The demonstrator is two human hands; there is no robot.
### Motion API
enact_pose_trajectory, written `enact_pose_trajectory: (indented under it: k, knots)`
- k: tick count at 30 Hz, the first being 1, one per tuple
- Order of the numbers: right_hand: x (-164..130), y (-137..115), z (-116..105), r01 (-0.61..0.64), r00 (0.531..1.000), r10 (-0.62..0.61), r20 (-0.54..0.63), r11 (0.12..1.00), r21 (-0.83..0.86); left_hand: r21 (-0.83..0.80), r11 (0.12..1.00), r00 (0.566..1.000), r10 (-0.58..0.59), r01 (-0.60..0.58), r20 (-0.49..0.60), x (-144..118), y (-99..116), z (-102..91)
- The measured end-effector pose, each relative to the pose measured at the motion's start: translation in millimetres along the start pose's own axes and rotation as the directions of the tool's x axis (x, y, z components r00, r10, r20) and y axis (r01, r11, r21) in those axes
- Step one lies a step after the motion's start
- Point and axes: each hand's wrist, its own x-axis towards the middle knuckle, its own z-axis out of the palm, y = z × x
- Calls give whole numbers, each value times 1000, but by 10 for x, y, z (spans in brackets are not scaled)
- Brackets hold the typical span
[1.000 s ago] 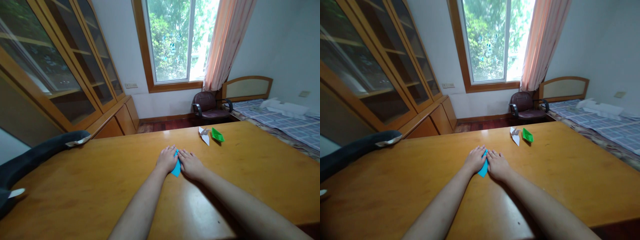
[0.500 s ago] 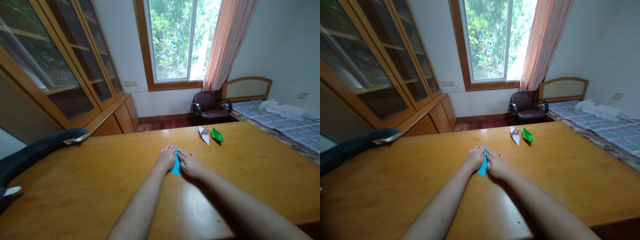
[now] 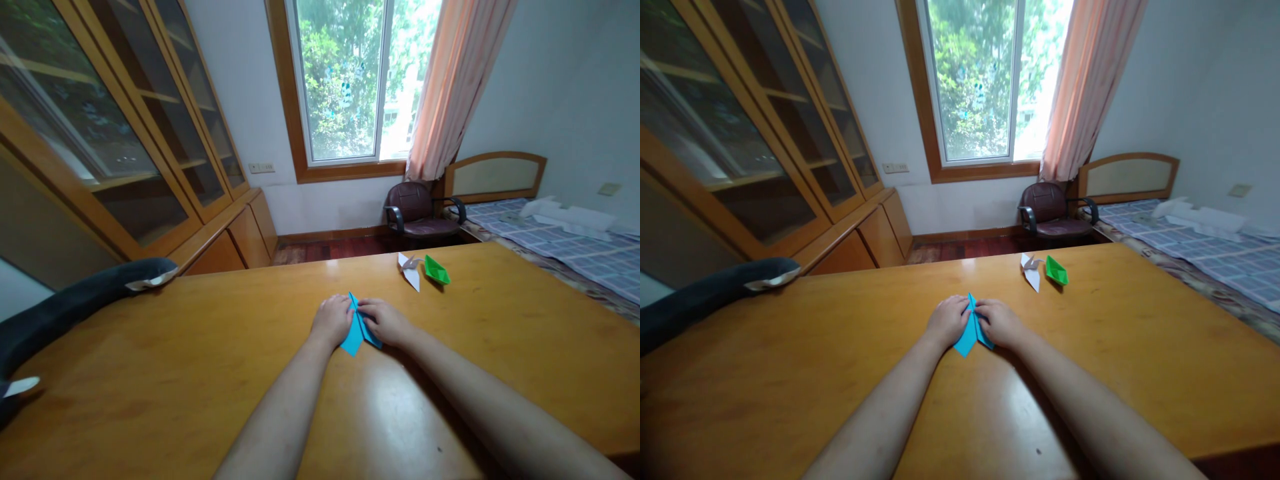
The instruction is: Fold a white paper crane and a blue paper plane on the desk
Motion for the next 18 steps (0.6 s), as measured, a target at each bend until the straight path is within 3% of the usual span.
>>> enact_pose_trajectory:
  k: [4,11,18]
  knots:
    - [-6,12,56,-26,999,25,-40,999,-31,-15,1000,1000,5,-5,14,2,-20,31]
    - [-34,87,80,-86,990,92,106,994,-62,-26,999,997,24,-23,68,20,-47,35]
    - [-55,61,47,-68,984,81,161,994,-88,-30,999,989,40,-36,142,-3,-63,-44]
